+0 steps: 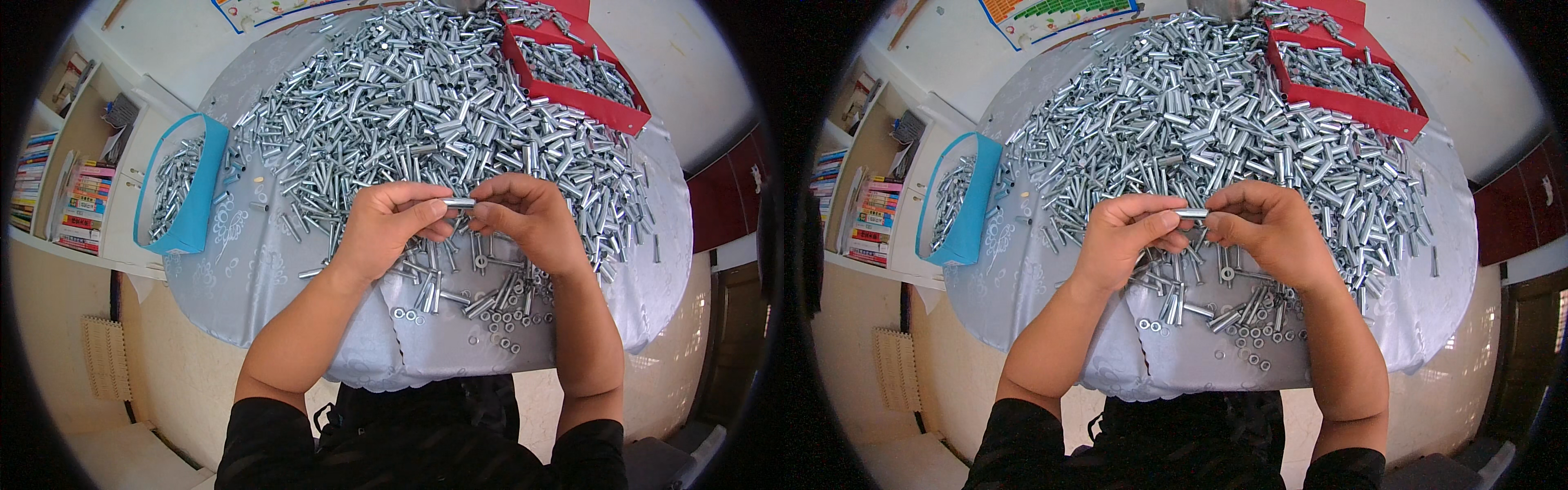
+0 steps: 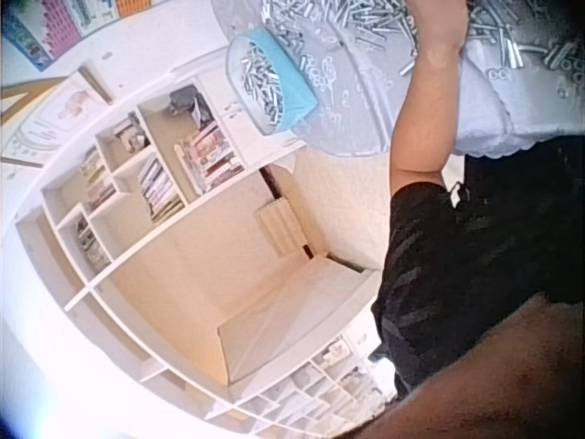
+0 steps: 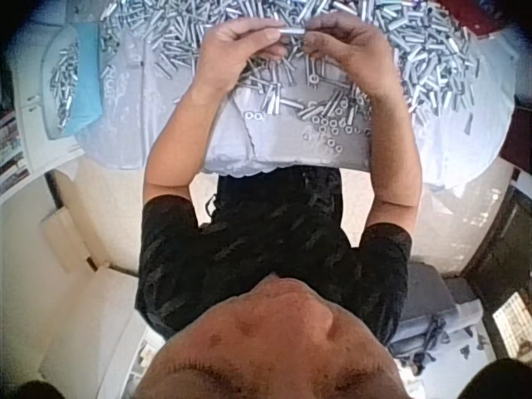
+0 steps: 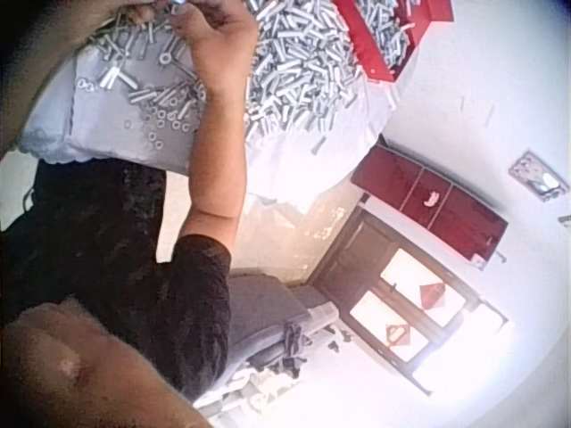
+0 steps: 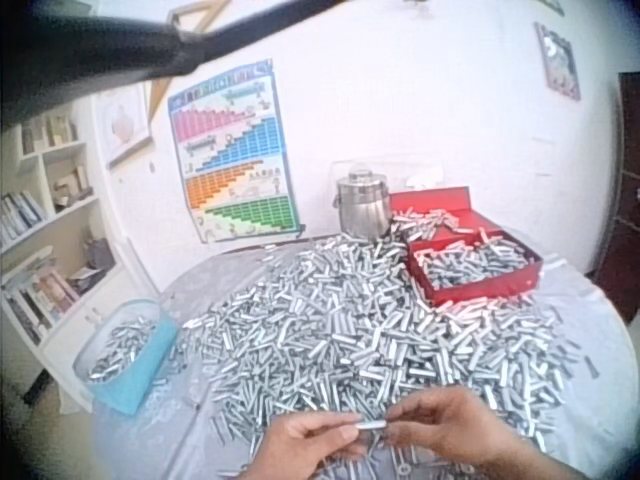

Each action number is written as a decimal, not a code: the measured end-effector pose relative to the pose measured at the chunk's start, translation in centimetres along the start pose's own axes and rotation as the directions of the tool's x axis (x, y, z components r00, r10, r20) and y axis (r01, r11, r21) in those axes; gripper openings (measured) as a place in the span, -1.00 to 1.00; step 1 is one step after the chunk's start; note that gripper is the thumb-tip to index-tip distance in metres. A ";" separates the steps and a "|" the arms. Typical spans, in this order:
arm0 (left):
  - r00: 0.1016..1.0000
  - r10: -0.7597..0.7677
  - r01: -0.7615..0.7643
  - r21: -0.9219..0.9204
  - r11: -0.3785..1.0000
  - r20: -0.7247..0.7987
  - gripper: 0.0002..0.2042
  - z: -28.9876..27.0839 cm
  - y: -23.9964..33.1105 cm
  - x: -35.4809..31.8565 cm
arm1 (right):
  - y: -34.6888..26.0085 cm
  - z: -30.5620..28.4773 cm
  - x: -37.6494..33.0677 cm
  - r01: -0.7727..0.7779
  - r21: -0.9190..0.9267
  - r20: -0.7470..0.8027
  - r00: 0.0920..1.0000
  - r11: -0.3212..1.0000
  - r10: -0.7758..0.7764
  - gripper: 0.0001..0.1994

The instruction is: The person repeatedly picks up a metal bolt and a small washer from a large pile on a table, places the washer onto the bolt, and sets the assembled pair down. The hands work continuously over a table covered with fasteners, with a blue bin and a red box visible nearby.

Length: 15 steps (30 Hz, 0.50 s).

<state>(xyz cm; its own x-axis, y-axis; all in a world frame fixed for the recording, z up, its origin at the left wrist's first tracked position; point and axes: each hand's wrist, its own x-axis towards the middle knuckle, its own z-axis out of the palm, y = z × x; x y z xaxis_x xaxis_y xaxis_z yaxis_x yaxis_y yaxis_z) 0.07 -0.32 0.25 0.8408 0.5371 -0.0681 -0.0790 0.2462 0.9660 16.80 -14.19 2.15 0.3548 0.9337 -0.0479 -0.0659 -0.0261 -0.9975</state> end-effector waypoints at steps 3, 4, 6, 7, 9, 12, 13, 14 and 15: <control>1.000 -0.004 0.004 -0.013 1.000 0.010 -0.77 0.0 0.0 0.1 | -0.2 0.1 -0.1 0.001 -0.018 -0.020 1.000 1.000 -0.002 -0.83; 1.000 -0.006 0.007 -0.024 1.000 0.014 -0.77 -0.1 0.0 0.2 | -0.2 0.2 -0.2 0.007 -0.022 -0.060 0.998 1.000 -0.009 -0.83; 1.000 -0.025 0.025 -0.080 0.996 -0.005 -0.76 -0.1 0.0 0.3 | -0.5 0.6 -0.3 0.019 -0.030 -0.140 0.990 0.999 -0.023 -0.83; 0.999 -0.035 0.033 -0.110 0.993 -0.017 -0.76 -0.2 0.0 0.3 | -1.0 0.4 -0.5 -0.014 -0.096 -0.115 0.993 0.995 0.003 -0.84; 0.999 -0.020 0.011 -0.179 0.984 -0.047 -0.76 -0.6 0.0 0.4 | -2.0 -0.8 -0.9 -0.075 -0.229 -0.071 0.996 0.970 0.060 -0.85; 0.998 -0.007 -0.008 -0.215 0.977 -0.067 -0.75 -0.8 0.0 0.5 | -1.4 -2.1 -1.2 0.419 -0.559 0.496 0.860 0.716 -0.116 -0.88; 0.998 -0.004 -0.011 -0.216 0.976 -0.069 -0.75 -0.9 0.0 0.6 | -1.3 -1.7 -1.4 0.433 -0.590 0.541 0.838 0.681 -0.064 -0.88; 0.997 -0.010 -0.005 -0.213 0.977 -0.070 -0.75 -0.8 0.0 0.6 | -1.2 -0.9 -1.6 0.449 -0.619 0.582 0.813 0.644 -0.009 -0.87; 0.997 -0.016 0.000 -0.210 0.978 -0.071 -0.75 -0.7 -0.1 0.5 | -1.1 -0.3 -1.7 0.468 -0.643 0.617 0.785 0.606 0.048 -0.87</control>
<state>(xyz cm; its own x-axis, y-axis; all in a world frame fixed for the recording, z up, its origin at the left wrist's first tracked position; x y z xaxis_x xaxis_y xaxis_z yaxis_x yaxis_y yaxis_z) 0.15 0.51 -0.03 0.8015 0.5894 -0.1010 -0.1895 0.4107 0.8919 16.52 -15.89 3.29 -0.3001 0.9524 -0.0537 0.7258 0.1914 -0.6608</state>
